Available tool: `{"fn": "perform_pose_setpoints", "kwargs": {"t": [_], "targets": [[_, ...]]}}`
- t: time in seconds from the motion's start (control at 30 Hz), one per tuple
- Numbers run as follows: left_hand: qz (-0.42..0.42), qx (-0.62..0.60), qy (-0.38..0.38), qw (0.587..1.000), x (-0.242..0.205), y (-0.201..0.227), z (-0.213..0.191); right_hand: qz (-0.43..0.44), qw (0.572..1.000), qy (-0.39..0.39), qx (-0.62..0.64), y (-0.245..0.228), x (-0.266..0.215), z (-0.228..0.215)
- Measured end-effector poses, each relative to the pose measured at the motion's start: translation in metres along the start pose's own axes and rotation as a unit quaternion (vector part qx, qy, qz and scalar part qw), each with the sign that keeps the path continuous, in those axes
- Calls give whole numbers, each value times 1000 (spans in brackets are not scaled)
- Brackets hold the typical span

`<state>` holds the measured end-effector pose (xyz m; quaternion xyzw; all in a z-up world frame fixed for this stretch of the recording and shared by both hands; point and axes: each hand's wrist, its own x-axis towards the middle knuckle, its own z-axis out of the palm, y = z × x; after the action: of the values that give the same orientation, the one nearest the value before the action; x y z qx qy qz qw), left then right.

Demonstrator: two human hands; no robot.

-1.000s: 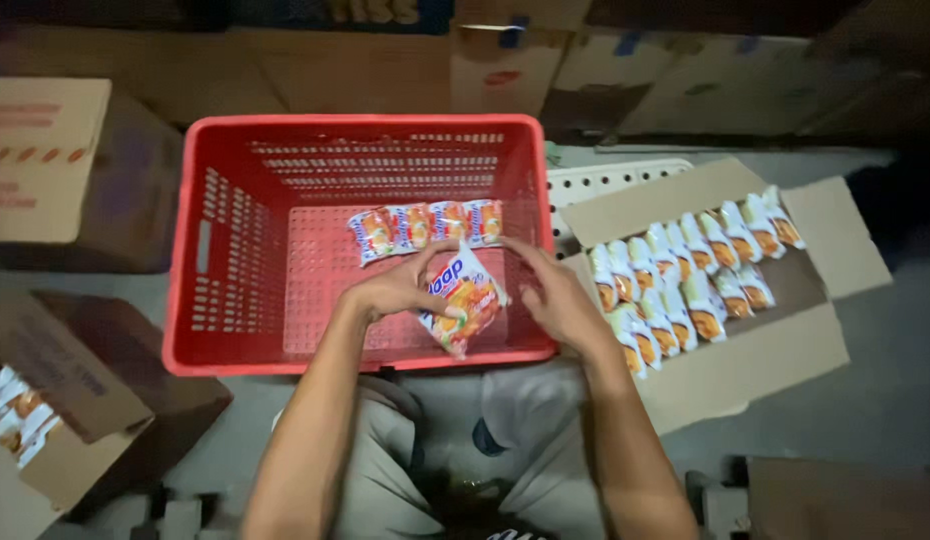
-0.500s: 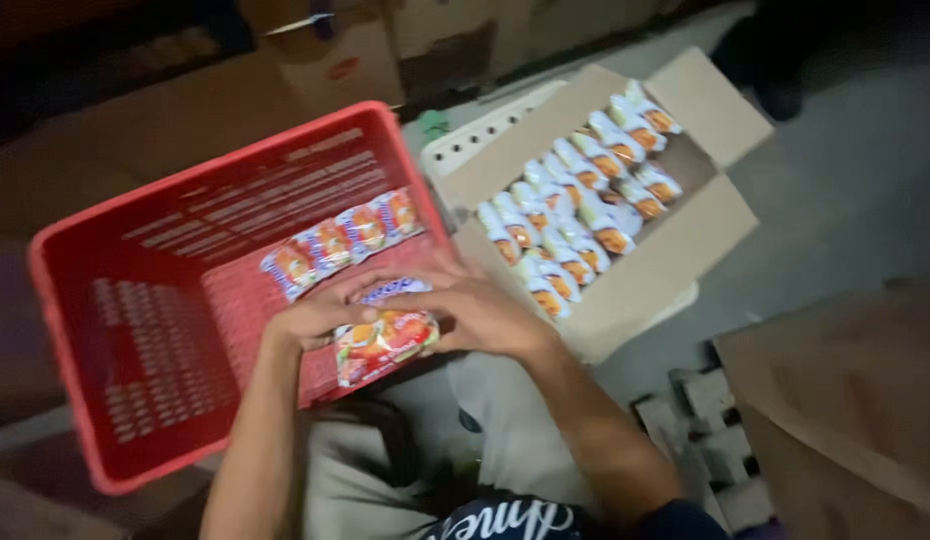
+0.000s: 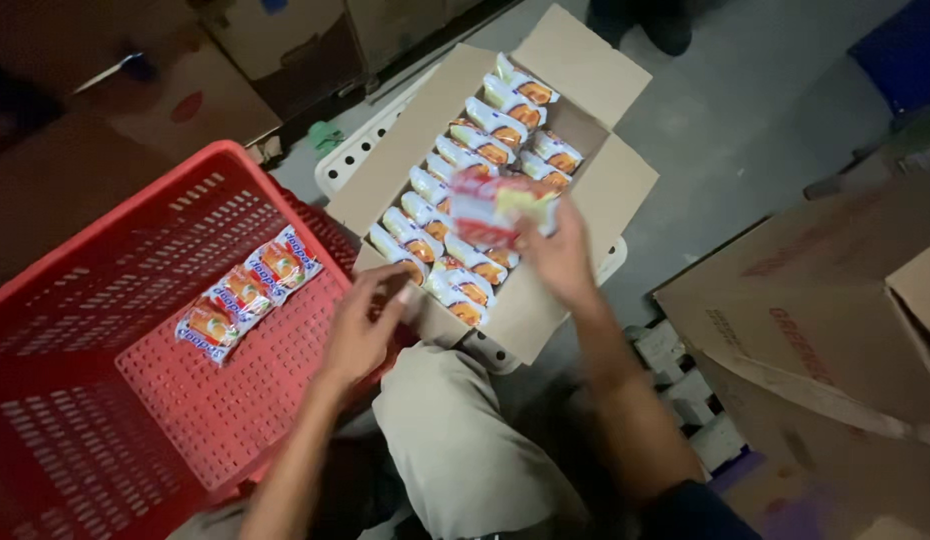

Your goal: The person repeatedly picks small snack packets from a cardboard box and places them into a red plastic basket. The packets are arranged in rows inside the basket as they are transferred one by one.

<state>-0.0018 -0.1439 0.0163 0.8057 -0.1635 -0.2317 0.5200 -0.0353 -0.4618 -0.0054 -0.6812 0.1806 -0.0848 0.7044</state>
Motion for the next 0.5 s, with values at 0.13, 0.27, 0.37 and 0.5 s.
{"fn": "perform_pose_setpoints", "kwargs": {"t": [0.13,0.27,0.37,0.5], "targets": [[145,157,16,977,17,-6,28,-82,934,84,-337,-56,20,-27],[95,205,-6,974,23,19,28,-42,905,41,-422,-45,59,-26],[27,218,-47,974,23,17,26,27,828,-31,-559,-14,86,-16],[12,213,-58,975,21,15,24,85,812,-74,-573,10,104,2]]}}
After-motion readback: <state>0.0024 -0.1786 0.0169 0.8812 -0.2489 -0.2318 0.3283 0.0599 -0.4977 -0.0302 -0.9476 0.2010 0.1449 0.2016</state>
